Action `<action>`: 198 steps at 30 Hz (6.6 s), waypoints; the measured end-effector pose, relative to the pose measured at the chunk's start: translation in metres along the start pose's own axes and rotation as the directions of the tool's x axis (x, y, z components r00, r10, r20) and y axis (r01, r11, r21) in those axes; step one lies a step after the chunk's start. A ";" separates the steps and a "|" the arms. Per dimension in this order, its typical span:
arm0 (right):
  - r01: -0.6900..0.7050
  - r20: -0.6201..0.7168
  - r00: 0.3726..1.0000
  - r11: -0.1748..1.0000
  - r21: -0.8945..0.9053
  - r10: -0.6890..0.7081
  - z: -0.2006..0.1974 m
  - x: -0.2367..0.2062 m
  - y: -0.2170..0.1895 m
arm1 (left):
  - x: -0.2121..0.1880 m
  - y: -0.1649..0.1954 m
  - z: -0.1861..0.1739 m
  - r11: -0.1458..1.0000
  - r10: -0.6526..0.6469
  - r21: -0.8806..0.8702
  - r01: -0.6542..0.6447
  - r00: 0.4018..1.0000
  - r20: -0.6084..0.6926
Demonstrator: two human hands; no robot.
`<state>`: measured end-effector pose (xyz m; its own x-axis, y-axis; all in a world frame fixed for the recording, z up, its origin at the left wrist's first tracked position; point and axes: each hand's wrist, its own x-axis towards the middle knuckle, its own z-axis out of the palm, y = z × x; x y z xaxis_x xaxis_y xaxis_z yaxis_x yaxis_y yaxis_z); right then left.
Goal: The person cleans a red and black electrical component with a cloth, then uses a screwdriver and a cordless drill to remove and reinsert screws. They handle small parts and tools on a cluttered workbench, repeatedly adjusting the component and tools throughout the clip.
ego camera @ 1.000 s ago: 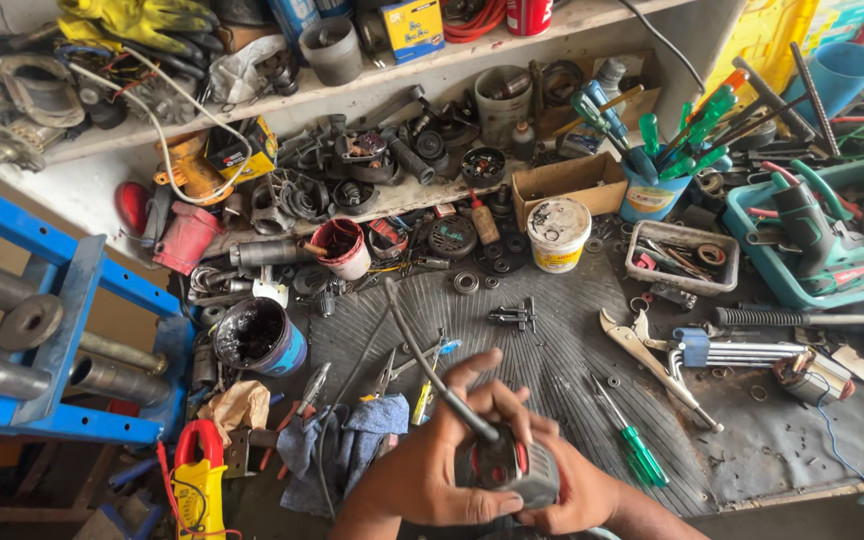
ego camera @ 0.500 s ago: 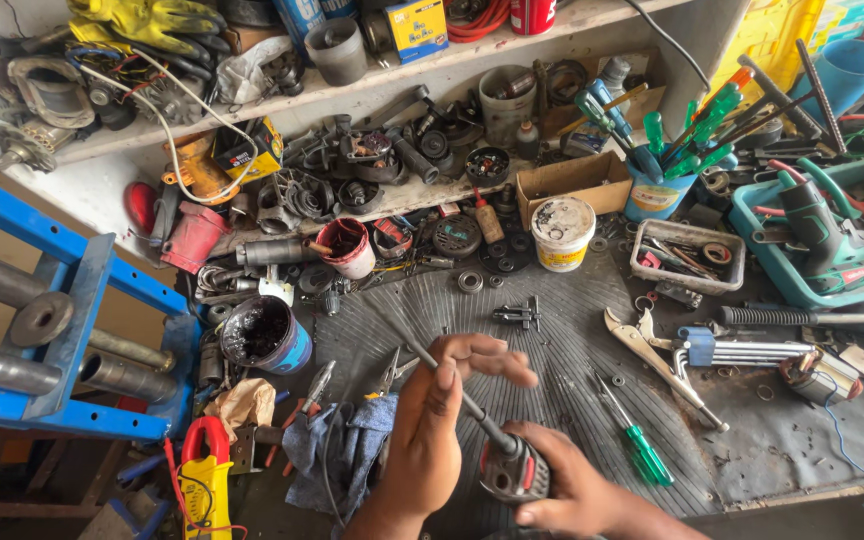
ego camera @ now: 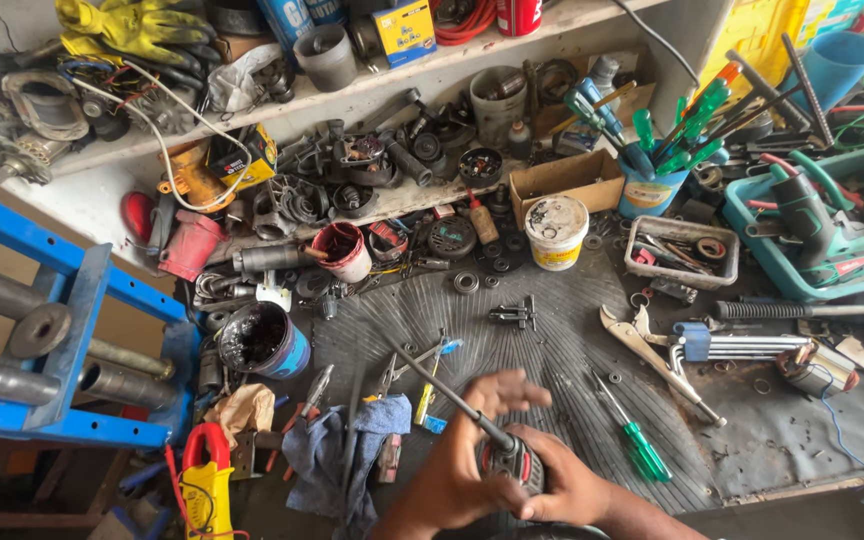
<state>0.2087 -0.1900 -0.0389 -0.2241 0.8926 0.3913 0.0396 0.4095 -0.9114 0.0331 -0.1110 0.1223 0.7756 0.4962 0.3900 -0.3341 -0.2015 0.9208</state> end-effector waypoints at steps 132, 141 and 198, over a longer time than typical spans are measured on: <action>-0.023 -0.275 0.958 0.974 0.226 0.086 0.018 0.024 -0.068 | -0.022 0.034 0.016 0.721 -0.161 0.648 0.244 0.969 -0.185; -0.044 -0.320 0.943 0.985 0.169 0.097 0.020 0.020 -0.062 | -0.038 0.013 0.045 0.589 -0.161 0.650 0.480 0.858 -0.488; -0.160 -0.426 0.901 0.976 -0.147 0.083 -0.002 -0.022 -0.053 | -0.046 -0.015 0.076 0.630 0.289 0.746 0.214 0.827 -0.482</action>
<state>0.2132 -0.2305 0.0008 0.2166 0.9185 0.3309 0.2172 0.2851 -0.9336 0.0435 -0.1951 0.0917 0.2865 0.7593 0.5843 0.3552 -0.6506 0.6713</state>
